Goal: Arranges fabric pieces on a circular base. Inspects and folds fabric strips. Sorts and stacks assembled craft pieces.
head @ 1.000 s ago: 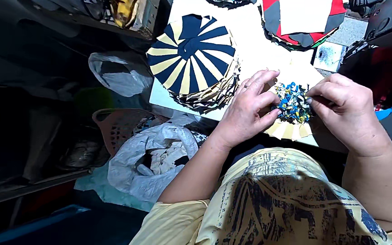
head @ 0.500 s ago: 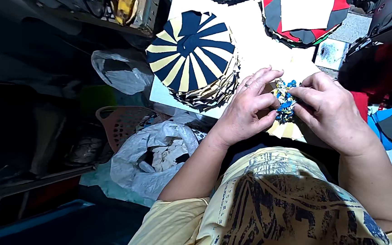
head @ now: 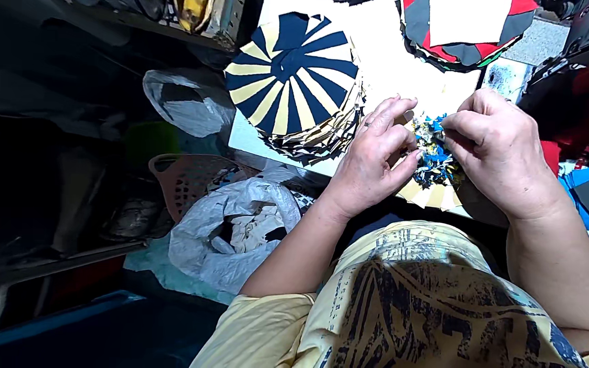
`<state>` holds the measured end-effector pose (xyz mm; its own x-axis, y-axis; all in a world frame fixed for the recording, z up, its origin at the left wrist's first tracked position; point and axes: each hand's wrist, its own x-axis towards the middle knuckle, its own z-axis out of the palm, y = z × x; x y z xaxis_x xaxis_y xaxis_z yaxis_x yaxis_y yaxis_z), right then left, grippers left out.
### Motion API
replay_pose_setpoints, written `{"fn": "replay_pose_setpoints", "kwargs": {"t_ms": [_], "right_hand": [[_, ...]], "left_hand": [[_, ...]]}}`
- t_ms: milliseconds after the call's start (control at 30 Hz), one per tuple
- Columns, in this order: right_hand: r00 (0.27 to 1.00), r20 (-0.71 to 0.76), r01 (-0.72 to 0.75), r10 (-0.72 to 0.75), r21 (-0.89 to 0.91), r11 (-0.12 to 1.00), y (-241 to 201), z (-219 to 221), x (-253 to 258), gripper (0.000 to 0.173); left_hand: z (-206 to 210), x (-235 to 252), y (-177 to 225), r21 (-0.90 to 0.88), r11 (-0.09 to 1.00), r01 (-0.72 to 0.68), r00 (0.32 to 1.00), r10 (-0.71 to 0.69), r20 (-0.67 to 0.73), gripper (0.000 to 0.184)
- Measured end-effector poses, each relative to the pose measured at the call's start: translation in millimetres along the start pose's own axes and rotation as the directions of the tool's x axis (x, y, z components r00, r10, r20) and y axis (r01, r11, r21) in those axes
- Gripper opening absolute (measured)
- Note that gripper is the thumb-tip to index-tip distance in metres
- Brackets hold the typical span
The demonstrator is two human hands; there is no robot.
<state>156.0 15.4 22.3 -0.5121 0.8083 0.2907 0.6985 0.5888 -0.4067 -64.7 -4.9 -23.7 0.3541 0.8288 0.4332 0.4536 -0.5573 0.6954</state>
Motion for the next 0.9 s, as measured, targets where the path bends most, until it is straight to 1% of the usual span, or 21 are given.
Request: {"fn": "replay_pose_setpoints", "kwargs": {"t_ms": [67, 167, 200, 300, 433, 567, 633, 733, 800, 900], "right_hand": [[1.0, 0.0, 0.022, -0.022, 0.017, 1.0, -0.7, -1.5, 2.1, 0.015], [0.997, 0.056, 0.047, -0.05, 0.05, 0.998, 3.1, -0.7, 4.6, 0.017], [0.997, 0.054, 0.048, -0.052, 0.071, 0.996, 5.1, -1.1, 5.3, 0.016], [1.0, 0.007, 0.011, -0.012, 0.104, 0.994, 8.4, -7.9, 8.6, 0.01], [0.997, -0.073, 0.006, 0.001, 0.1, 0.995, 15.1, -7.5, 10.3, 0.006], [0.999, -0.049, 0.02, -0.016, 0.084, 0.996, 22.7, -6.6, 5.6, 0.016], [0.999, -0.034, 0.001, 0.002, 0.091, 0.996, 22.0, -12.7, 2.4, 0.018], [0.997, 0.064, -0.051, 0.044, 0.102, 0.993, 22.3, -15.9, -0.9, 0.023], [0.996, 0.079, -0.05, 0.041, 0.111, 0.993, 22.2, -11.2, -0.9, 0.018], [0.999, 0.031, -0.013, 0.01, 0.102, 0.995, 19.9, -6.9, 2.8, 0.011]], "left_hand": [[1.5, 0.2, 1.0, 0.009, 1.0, 0.008, 1.0, -0.008, -0.022, 0.019], [3.9, 1.5, 1.0, 0.047, 0.999, 0.019, 0.999, -0.017, -0.042, 0.037], [4.2, 1.8, 0.8, 0.073, 0.997, 0.034, 0.999, -0.032, -0.032, 0.039], [5.0, 3.5, 0.6, 0.13, 0.989, 0.073, 0.997, -0.074, 0.003, 0.028], [6.4, 7.2, -2.5, 0.103, 0.991, 0.084, 0.996, -0.083, -0.012, 0.019], [6.3, 10.9, -2.0, 0.099, 0.991, 0.09, 0.996, -0.087, -0.032, 0.017], [5.4, 12.2, -0.5, 0.104, 0.99, 0.095, 0.995, -0.091, -0.037, 0.02], [4.6, 16.4, 2.0, 0.136, 0.986, 0.102, 0.995, -0.099, -0.026, 0.026], [4.6, 20.1, 4.4, 0.173, 0.978, 0.116, 0.993, -0.117, -0.005, 0.024], [3.7, 25.5, 7.0, 0.204, 0.972, 0.12, 0.992, -0.127, 0.024, 0.016]]}}
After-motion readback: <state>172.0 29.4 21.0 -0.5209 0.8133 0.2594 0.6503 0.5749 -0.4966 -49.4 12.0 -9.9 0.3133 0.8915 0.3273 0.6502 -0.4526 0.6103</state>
